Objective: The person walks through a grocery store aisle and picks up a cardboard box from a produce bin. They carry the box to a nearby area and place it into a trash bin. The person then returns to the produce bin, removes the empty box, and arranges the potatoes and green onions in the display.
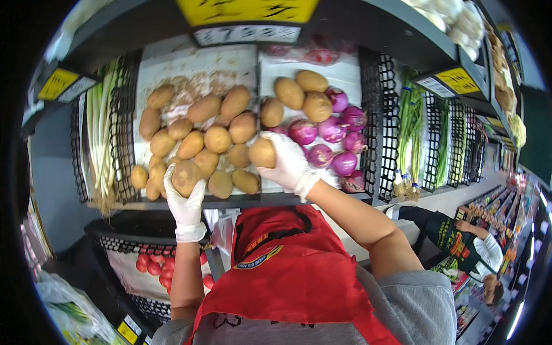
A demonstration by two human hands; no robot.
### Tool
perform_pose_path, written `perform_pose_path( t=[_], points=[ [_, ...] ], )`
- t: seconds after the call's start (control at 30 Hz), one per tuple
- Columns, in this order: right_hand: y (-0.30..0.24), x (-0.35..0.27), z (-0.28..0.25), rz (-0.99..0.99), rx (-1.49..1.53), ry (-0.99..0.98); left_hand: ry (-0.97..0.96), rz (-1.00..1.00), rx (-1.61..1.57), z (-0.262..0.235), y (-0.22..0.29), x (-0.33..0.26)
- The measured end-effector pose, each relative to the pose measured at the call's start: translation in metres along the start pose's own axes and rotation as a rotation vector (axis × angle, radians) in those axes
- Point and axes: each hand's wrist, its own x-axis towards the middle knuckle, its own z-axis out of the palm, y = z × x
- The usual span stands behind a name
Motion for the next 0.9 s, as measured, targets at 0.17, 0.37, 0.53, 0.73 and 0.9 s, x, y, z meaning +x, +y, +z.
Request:
perform_pose_path(
  t=[0.17,0.37,0.53,0.73,0.9],
  points=[
    [0.063,-0.032,-0.078,0.345,0.315,0.311,-0.32,-0.058,-0.052,0.106,0.042,-0.012],
    [0.156,-0.022,-0.099,0.442,0.11,0.543,-0.386,-0.11,0.046,0.232,0.012,0.012],
    [0.196,-0.016,-0.091,0.361,0.096,0.513,-0.343,0.063,0.516,0.272,0.004,0.037],
    [0.174,-0.022,-0.104,0.186,-0.314,0.48,-0.266,0.27,0.528,0.236,0.027,0.01],
    [0.041,-0.043,-0.073,-0.011,0.072,0.225,-0.159,0.476,0.477,0.12,0.007,-0.03]
  ],
)
